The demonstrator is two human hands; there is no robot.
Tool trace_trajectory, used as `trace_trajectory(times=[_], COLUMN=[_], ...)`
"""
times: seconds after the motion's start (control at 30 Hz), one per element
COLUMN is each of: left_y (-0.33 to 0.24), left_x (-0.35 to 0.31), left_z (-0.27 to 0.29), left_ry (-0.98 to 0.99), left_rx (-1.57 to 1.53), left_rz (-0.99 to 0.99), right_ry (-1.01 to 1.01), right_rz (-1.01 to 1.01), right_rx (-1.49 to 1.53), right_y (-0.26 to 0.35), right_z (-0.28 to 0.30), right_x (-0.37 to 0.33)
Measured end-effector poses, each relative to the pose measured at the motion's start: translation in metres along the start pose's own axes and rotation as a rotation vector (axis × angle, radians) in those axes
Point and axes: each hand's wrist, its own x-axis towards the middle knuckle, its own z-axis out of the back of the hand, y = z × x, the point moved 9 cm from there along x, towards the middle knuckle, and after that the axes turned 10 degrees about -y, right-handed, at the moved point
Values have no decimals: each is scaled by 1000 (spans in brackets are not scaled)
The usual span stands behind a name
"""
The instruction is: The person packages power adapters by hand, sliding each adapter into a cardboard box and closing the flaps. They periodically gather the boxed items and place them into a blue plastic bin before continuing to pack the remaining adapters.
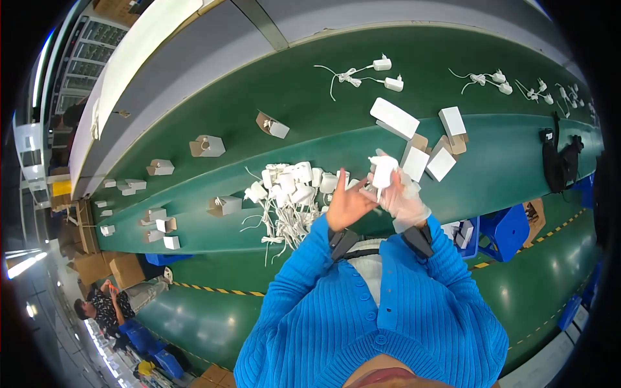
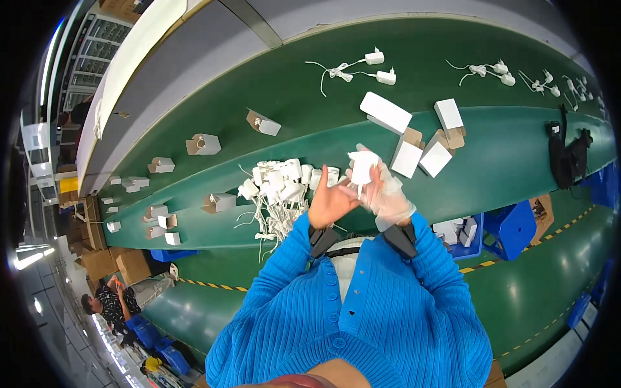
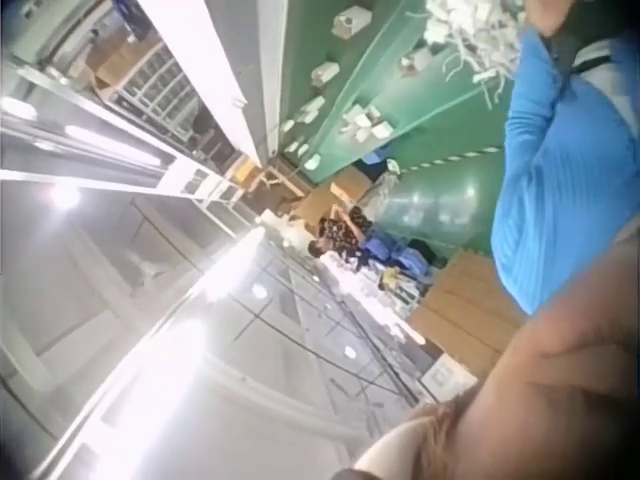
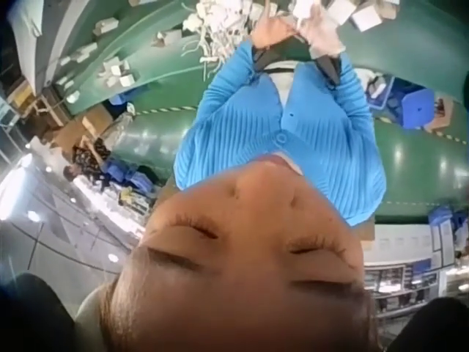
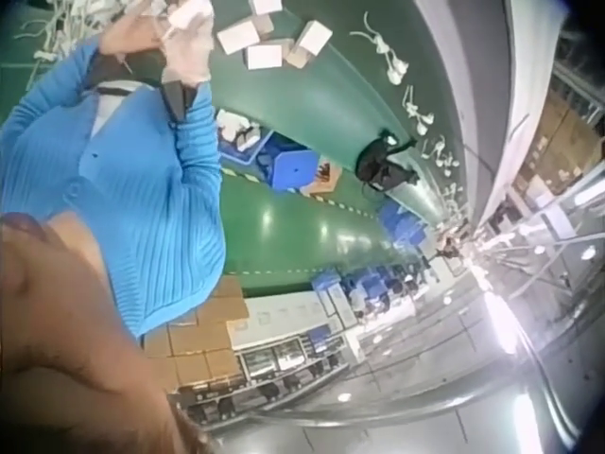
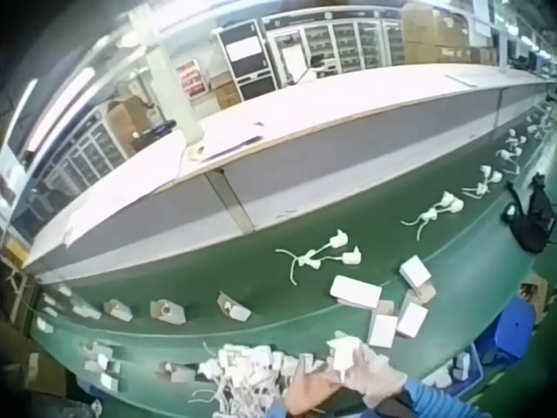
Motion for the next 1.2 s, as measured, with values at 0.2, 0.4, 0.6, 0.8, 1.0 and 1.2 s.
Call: trace_trajectory(times=[0.2, 0.4, 0.6, 0.8, 1.0, 1.2], left_y=[-69, -77, -70, -89, -89, -116], left_x=[15, 16, 17, 76, 195, 144], left_z=[-16, -24, -64, -98, -107, -64], left_ry=[888, 36, 17, -47, -221, 362], left_rx=[-314, 130, 226, 1170, 2556, 2836], left_rz=[-235, -695, -748, -1115, -1537, -1708], right_ry=[118, -68, -193, -400, -459, -501], right_rz=[136, 613, 773, 572, 627, 454], right_rx=[-300, -1317, -1226, -782, -693, -598], right_y=[4, 16, 28, 76, 111, 122], right_z=[-10, -9, 1, 82, 92, 106], right_x=[-21, -22, -19, -32, -70, -90])
